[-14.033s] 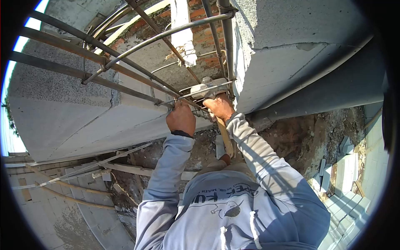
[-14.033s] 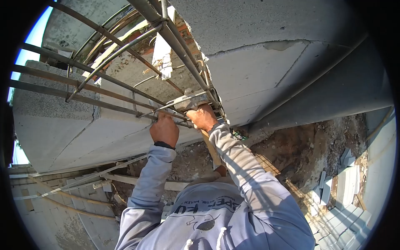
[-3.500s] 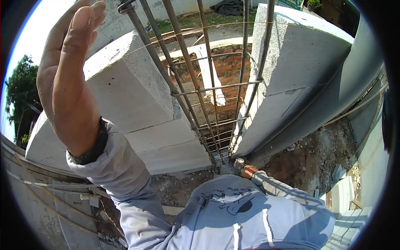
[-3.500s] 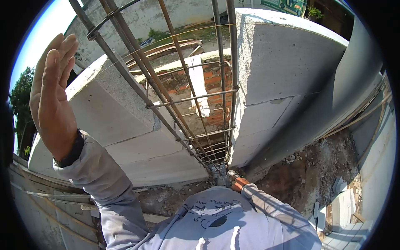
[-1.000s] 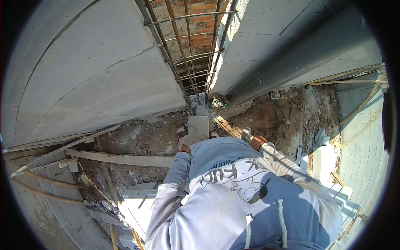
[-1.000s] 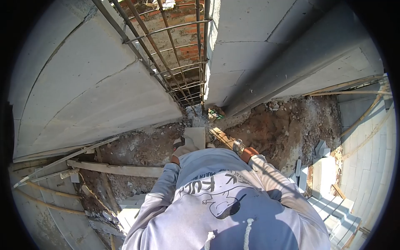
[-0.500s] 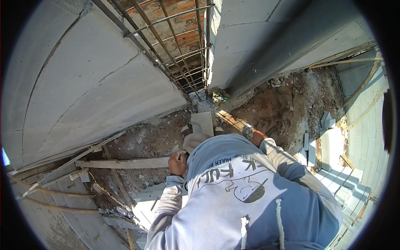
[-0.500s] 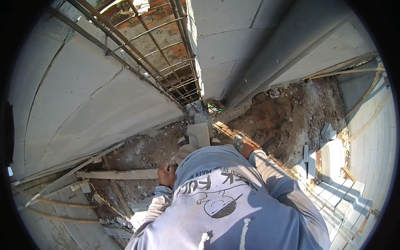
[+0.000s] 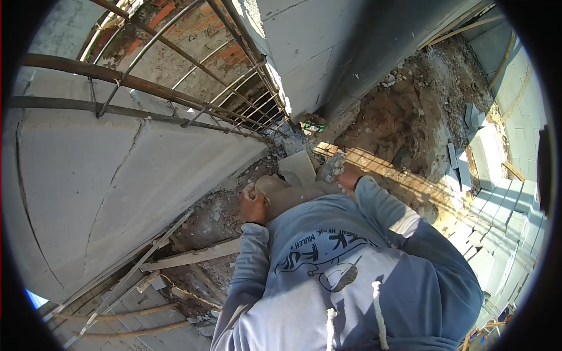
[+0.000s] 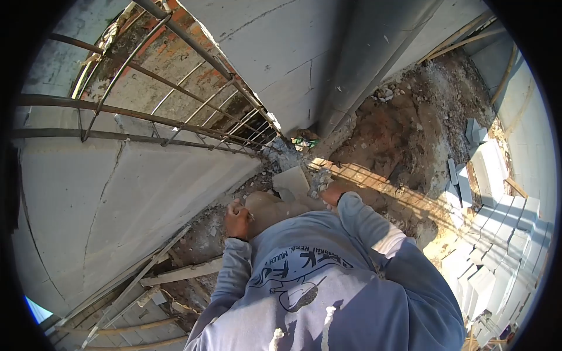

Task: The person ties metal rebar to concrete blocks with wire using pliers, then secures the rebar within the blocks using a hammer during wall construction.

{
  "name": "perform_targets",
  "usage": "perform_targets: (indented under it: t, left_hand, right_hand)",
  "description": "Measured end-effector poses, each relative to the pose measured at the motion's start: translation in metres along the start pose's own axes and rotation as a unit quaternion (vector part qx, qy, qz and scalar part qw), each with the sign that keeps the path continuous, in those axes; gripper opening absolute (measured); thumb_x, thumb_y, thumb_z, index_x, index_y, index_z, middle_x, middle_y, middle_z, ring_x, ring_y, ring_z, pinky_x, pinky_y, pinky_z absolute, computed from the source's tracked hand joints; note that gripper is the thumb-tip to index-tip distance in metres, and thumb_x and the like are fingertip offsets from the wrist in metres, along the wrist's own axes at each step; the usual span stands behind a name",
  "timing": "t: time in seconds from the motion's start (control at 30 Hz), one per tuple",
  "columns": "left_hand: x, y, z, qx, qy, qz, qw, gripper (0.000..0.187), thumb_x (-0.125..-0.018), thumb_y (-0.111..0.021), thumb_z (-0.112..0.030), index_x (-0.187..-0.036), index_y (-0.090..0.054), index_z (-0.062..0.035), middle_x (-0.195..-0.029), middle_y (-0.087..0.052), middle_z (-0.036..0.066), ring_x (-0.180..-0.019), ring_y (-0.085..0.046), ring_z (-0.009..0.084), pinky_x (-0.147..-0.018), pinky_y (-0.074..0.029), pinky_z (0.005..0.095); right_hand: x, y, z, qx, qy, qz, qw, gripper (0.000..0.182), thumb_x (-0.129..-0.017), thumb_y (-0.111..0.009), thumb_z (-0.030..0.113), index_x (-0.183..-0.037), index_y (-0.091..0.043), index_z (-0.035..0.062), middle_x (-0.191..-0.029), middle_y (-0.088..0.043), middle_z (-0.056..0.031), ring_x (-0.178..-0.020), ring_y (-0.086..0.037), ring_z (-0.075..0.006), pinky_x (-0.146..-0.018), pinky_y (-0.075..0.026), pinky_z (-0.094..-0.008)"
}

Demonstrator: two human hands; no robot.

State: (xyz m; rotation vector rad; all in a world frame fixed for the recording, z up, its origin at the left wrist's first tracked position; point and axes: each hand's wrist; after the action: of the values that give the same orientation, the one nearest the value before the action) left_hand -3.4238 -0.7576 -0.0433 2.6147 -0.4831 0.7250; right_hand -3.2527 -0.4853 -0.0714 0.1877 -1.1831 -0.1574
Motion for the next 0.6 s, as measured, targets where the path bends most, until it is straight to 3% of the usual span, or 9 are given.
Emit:
perform_targets:
  t: [0.07, 0.13, 0.3, 0.33, 0.4, 0.43, 0.47, 0.5, 0.6]
  left_hand:
    - [-0.029, -0.001, 0.006, 0.036, 0.036, 0.086, 0.995, 0.046, -0.080, -0.059, -0.006, -0.122, -0.045, 0.0038, -0.074, -0.058, 0.003, -0.061, -0.054, 0.0096, -0.054, -0.042, 0.0228]
    - [-0.056, 0.001, 0.018, -0.013, 0.017, 0.103, 0.994, 0.043, -0.080, -0.061, -0.009, -0.119, -0.049, 0.0039, -0.073, -0.058, 0.002, -0.061, -0.054, 0.0086, -0.054, -0.042, 0.0216]
    - [-0.138, 0.005, 0.070, -0.216, 0.008, 0.192, 0.957, 0.034, -0.079, -0.064, -0.022, -0.106, -0.062, -0.0005, -0.090, -0.066, 0.011, -0.079, -0.063, 0.0175, -0.071, -0.048, 0.0302]
    - [-0.150, -0.003, 0.078, -0.213, 0.009, 0.186, 0.959, 0.034, -0.079, -0.064, -0.022, -0.106, -0.062, -0.0005, -0.090, -0.066, 0.011, -0.079, -0.063, 0.0175, -0.071, -0.048, 0.0302]
    - [-0.171, -0.021, 0.091, -0.322, -0.165, 0.103, 0.926, 0.020, -0.083, -0.063, -0.016, -0.096, -0.062, -0.0012, -0.077, -0.064, 0.007, -0.062, -0.059, 0.0151, -0.056, -0.045, 0.0282]
    - [-0.173, -0.030, 0.093, -0.328, -0.159, 0.099, 0.926, 0.020, -0.083, -0.063, -0.016, -0.096, -0.062, -0.0012, -0.077, -0.064, 0.007, -0.062, -0.059, 0.0151, -0.056, -0.045, 0.0282]
    - [-0.169, -0.044, 0.089, -0.354, -0.273, 0.071, 0.892, 0.017, -0.083, -0.063, -0.016, -0.094, -0.062, -0.0024, -0.078, -0.064, 0.010, -0.065, -0.060, 0.0211, -0.058, -0.046, 0.0316]
    - [-0.173, -0.059, 0.084, -0.373, -0.390, 0.041, 0.841, 0.015, -0.083, -0.062, -0.016, -0.092, -0.062, -0.0037, -0.079, -0.064, 0.013, -0.067, -0.062, 0.0271, -0.061, -0.047, 0.0350]
    - [-0.197, -0.078, 0.090, -0.406, -0.431, 0.075, 0.803, 0.011, -0.083, -0.061, -0.013, -0.088, -0.061, -0.0042, -0.082, -0.063, 0.016, -0.074, -0.061, 0.0348, -0.064, -0.048, 0.0395]
  right_hand:
    - [-0.018, -0.021, 0.014, -0.057, -0.019, 0.008, 0.998, 0.035, -0.082, -0.060, 0.022, -0.092, -0.060, -0.0111, -0.076, -0.066, -0.0175, -0.058, -0.064, -0.0270, -0.052, -0.053, -0.0384]
    - [-0.042, -0.046, 0.022, -0.043, 0.034, 0.009, 0.998, 0.034, -0.082, -0.058, 0.021, -0.093, -0.060, -0.0105, -0.076, -0.066, -0.0170, -0.059, -0.065, -0.0268, -0.050, -0.053, -0.0382]
    - [-0.124, -0.104, 0.017, -0.041, 0.014, 0.056, 0.997, 0.032, -0.082, -0.058, 0.021, -0.094, -0.061, -0.0081, -0.072, -0.064, -0.0162, -0.053, -0.063, -0.0258, -0.048, -0.052, -0.0367]
    - [-0.168, -0.121, -0.001, 0.011, 0.083, 0.027, 0.996, 0.030, -0.082, -0.058, 0.021, -0.095, -0.061, -0.0068, -0.072, -0.064, -0.0155, -0.053, -0.062, -0.0249, -0.047, -0.052, -0.0364]
    - [-0.221, -0.127, -0.005, 0.066, 0.158, 0.004, 0.985, 0.029, -0.083, -0.058, 0.020, -0.095, -0.061, -0.0056, -0.072, -0.064, -0.0149, -0.053, -0.062, -0.0241, -0.046, -0.052, -0.0361]
    - [-0.223, -0.121, 0.007, 0.047, 0.082, 0.068, 0.993, 0.028, -0.083, -0.058, 0.020, -0.096, -0.061, -0.0045, -0.074, -0.064, -0.0145, -0.054, -0.062, -0.0233, -0.047, -0.052, -0.0361]
    - [-0.222, -0.115, 0.012, 0.030, 0.004, 0.131, 0.991, 0.027, -0.083, -0.058, 0.020, -0.096, -0.060, -0.0034, -0.076, -0.063, -0.0141, -0.056, -0.062, -0.0226, -0.047, -0.052, -0.0361]
    - [-0.227, -0.114, 0.009, 0.032, 0.010, 0.133, 0.991, 0.027, -0.083, -0.058, 0.020, -0.096, -0.060, -0.0034, -0.076, -0.063, -0.0141, -0.056, -0.062, -0.0226, -0.047, -0.052, -0.0361]
    - [-0.245, -0.117, -0.001, -0.052, 0.077, 0.131, 0.987, 0.030, -0.079, -0.058, 0.023, -0.082, -0.064, -0.0057, -0.070, -0.065, -0.0145, -0.055, -0.064, -0.0252, -0.051, -0.052, -0.0393]
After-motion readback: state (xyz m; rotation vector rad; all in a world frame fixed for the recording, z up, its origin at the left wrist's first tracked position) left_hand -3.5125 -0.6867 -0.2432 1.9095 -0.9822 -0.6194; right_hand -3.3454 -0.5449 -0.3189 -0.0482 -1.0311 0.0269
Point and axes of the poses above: each hand's wrist, its own x-axis away from the middle knuckle, its own y-axis out of the back of the hand, z = x × y
